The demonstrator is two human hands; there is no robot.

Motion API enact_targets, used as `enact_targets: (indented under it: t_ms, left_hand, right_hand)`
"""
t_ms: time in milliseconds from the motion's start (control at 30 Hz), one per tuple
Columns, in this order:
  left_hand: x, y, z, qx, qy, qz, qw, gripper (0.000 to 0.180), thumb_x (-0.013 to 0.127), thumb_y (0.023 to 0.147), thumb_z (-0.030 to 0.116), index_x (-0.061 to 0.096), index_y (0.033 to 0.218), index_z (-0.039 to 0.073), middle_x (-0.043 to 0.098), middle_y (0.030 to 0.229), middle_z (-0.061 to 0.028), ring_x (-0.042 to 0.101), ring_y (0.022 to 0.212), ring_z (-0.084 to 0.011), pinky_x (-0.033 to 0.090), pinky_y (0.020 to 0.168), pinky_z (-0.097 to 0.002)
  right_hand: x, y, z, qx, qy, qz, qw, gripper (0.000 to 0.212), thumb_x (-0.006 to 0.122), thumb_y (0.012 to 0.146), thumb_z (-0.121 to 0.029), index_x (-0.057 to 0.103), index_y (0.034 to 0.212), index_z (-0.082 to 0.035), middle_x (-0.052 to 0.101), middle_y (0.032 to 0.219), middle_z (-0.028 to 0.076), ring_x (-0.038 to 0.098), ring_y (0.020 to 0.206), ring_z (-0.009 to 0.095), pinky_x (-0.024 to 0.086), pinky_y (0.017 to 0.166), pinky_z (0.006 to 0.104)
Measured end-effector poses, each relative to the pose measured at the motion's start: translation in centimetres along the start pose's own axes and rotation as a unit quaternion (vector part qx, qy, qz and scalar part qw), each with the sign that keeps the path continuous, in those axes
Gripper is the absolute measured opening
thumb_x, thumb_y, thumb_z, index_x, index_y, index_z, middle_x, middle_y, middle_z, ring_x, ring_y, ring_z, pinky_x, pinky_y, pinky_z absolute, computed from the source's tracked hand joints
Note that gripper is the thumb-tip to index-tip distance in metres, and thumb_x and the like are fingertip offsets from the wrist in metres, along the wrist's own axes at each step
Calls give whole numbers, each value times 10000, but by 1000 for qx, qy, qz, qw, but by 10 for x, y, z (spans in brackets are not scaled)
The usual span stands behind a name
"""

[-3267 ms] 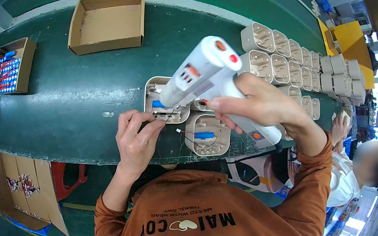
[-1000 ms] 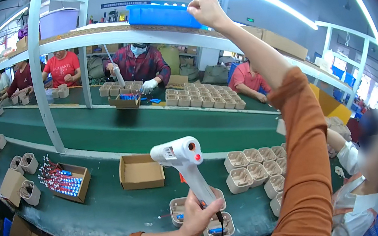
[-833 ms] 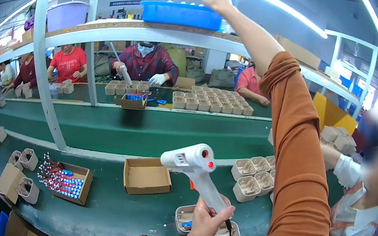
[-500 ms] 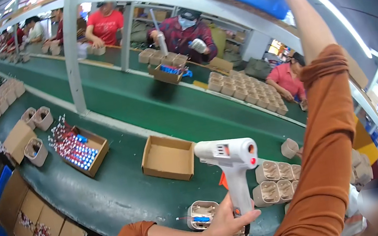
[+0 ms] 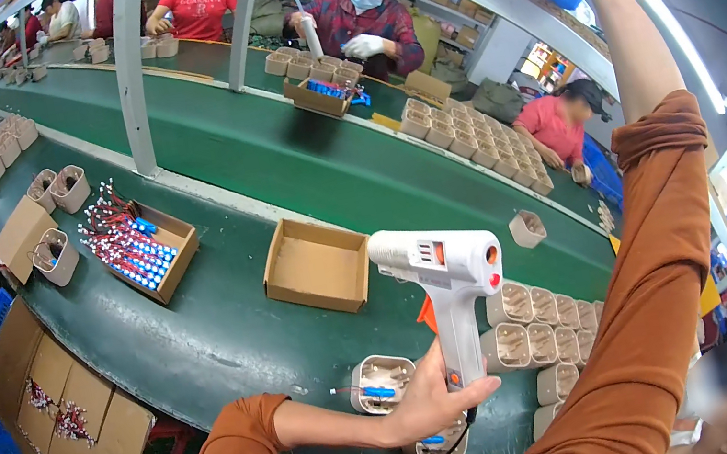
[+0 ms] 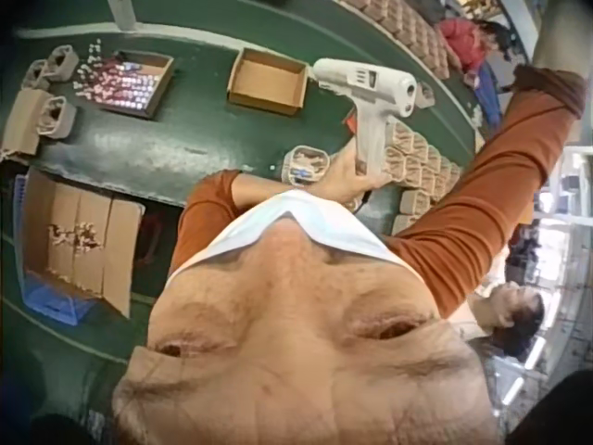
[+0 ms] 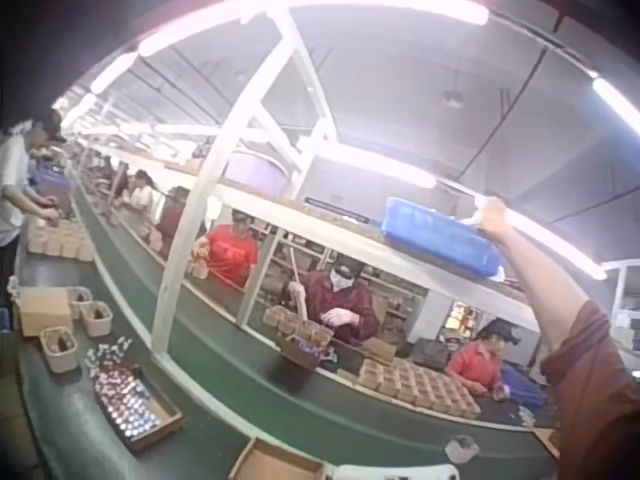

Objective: Assembling electronic components by placing batteries into plastic frames and applying hot glue.

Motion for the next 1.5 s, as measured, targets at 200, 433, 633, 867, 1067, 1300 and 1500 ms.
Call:
enact_targets:
  t_ms: [200,433,633,867,1067,1300,1500]
  left_hand:
    - [0,-7,12,39,19,-1,999,497,757,815,195,452,1169,27,557,941,-31,547,841,-103,477,747,-271]
    - [4,-14,9,-1,-15,-19,1000,431,751,818,139,456,1117,44,551,925,-18,553,805,-82,480,698,-256]
    - [6,-28,5,36,20,33,999,357,723,817,84,467,1061,44,577,921,-25,581,789,-80,490,698,-258]
    - [4,-76,-7,-17,28,82,996,425,743,807,117,467,1120,36,565,942,-26,561,826,-78,476,719,-252]
    - [3,-107,-15,-49,82,98,991,370,707,820,119,463,1086,39,571,920,-37,585,789,-105,488,705,-270]
    - [10,-122,-4,-43,136,88,986,451,713,789,89,462,1158,24,568,932,-31,569,774,-80,478,699,-245]
    - [-18,-134,-11,-56,376,117,917,662,761,714,112,436,1271,-37,596,1021,-139,594,908,-210,492,781,-327]
  right_hand:
    - [-120,-92,-14,143,216,145,955,448,502,917,-406,726,951,-20,709,900,188,676,833,291,480,770,358]
    - [-276,-300,-17,156,253,68,952,311,622,940,-259,700,1111,-11,616,762,-1,524,674,49,395,600,197]
    - [-349,-441,-11,237,257,-106,931,177,654,882,-142,681,960,15,560,704,-28,465,623,34,330,545,200]
    - [-373,-515,0,243,343,-167,892,172,688,850,-140,658,889,25,536,663,-31,437,593,26,310,523,194]
    - [-362,-532,-14,199,369,-244,874,111,676,802,-51,662,859,43,536,621,-4,462,552,36,332,496,197]
    - [-361,-547,-2,200,368,-257,871,118,702,792,-46,683,864,46,602,634,19,527,559,50,389,517,202]
    - [-359,-572,-5,172,339,-361,852,138,699,774,-92,703,828,35,630,622,91,539,533,114,385,509,257]
Point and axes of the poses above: each hand's wrist, its own y-axis towards the middle knuckle, its own x-axis out of the palm, z = x × y, the point moved 8 cm from there along y, towards the middle knuckle
